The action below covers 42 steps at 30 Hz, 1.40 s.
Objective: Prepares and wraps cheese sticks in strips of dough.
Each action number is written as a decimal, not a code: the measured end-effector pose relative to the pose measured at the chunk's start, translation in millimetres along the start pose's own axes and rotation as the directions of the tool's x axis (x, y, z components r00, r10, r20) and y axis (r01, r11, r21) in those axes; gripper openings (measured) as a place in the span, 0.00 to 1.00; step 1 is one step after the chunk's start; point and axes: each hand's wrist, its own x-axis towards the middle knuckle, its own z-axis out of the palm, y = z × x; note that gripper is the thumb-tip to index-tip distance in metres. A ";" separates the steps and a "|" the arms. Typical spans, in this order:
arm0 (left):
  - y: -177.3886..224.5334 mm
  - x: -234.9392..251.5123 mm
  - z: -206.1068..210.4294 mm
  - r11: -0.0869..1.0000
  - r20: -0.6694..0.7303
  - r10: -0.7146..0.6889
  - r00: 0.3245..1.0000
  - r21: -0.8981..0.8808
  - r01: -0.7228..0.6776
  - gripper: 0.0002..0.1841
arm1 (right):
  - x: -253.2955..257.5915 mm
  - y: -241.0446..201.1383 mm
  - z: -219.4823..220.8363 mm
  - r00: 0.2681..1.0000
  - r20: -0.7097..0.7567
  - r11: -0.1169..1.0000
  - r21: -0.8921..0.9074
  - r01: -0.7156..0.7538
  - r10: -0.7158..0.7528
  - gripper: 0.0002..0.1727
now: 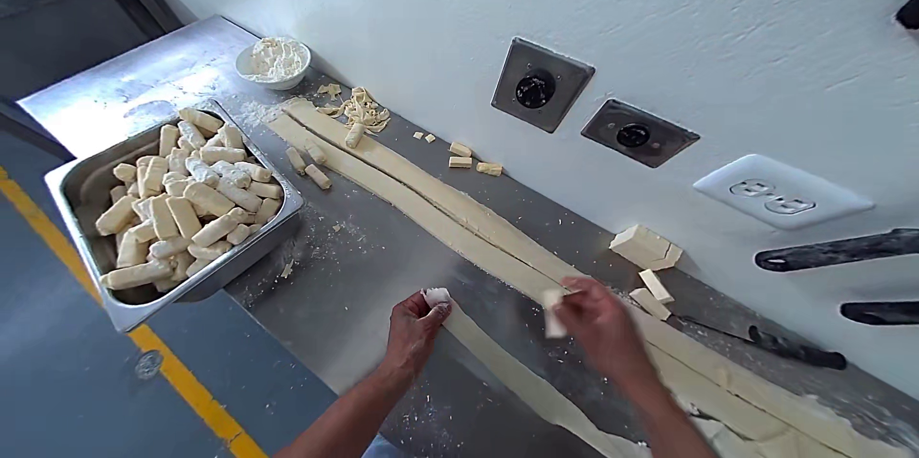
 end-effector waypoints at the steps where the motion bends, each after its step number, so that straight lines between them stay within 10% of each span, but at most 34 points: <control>1: 2.6 -0.2 -1.3 0.996 0.016 0.045 0.999 0.081 -0.047 0.03 | -15.5 -5.9 28.0 0.995 0.102 0.988 0.153 -0.022 0.006 0.22; 5: 5.1 -13.9 -11.8 0.815 0.240 0.364 0.900 0.386 -0.432 0.07 | -39.4 -20.7 93.8 0.934 0.335 0.866 0.422 -0.269 0.127 0.21; 11: -14.1 -44.6 -29.3 0.392 0.463 0.645 0.608 0.483 -0.783 0.16 | -38.8 -32.1 109.8 0.979 0.173 0.836 0.518 -0.183 0.107 0.17; 15: -21.6 -45.4 -30.0 0.409 0.328 0.716 0.616 0.518 -0.751 0.15 | -48.3 -40.1 116.0 0.994 0.101 0.861 0.502 -0.081 0.035 0.12; 18: -13.7 -44.7 -35.1 0.673 0.196 0.635 0.747 0.334 -0.660 0.13 | -41.4 -30.1 114.3 0.964 -0.084 0.955 0.138 0.262 -0.253 0.17; 21: 3.5 -49.3 -40.8 0.917 0.088 0.380 0.921 0.093 -0.387 0.13 | -17.5 -29.2 102.0 0.941 0.274 0.979 0.107 0.174 -0.197 0.24; 24: 8.1 -33.3 -48.1 0.945 -0.043 0.296 0.954 0.160 -0.286 0.11 | -9.4 -31.9 108.0 0.793 0.609 0.988 0.138 -0.066 -0.032 0.14; 28: -23.0 4.6 -70.5 0.559 0.152 0.593 0.790 0.629 -0.540 0.10 | -30.8 -30.1 108.0 0.651 0.758 0.944 0.180 -0.277 0.046 0.13; 32: -38.5 9.2 -93.9 0.102 0.570 0.592 0.570 0.648 -0.754 0.12 | -51.6 -18.9 92.3 0.578 0.814 0.900 0.206 -0.385 0.061 0.09; 37: -27.6 14.1 -89.1 0.305 0.445 0.572 0.689 0.665 -0.682 0.19 | -62.1 -6.5 84.6 0.560 0.825 0.897 0.189 -0.401 0.077 0.08; 42: -31.9 14.6 -79.4 0.210 0.545 0.526 0.653 0.661 -0.721 0.16 | -67.6 -11.8 76.5 0.569 0.817 0.951 0.096 -0.295 0.094 0.12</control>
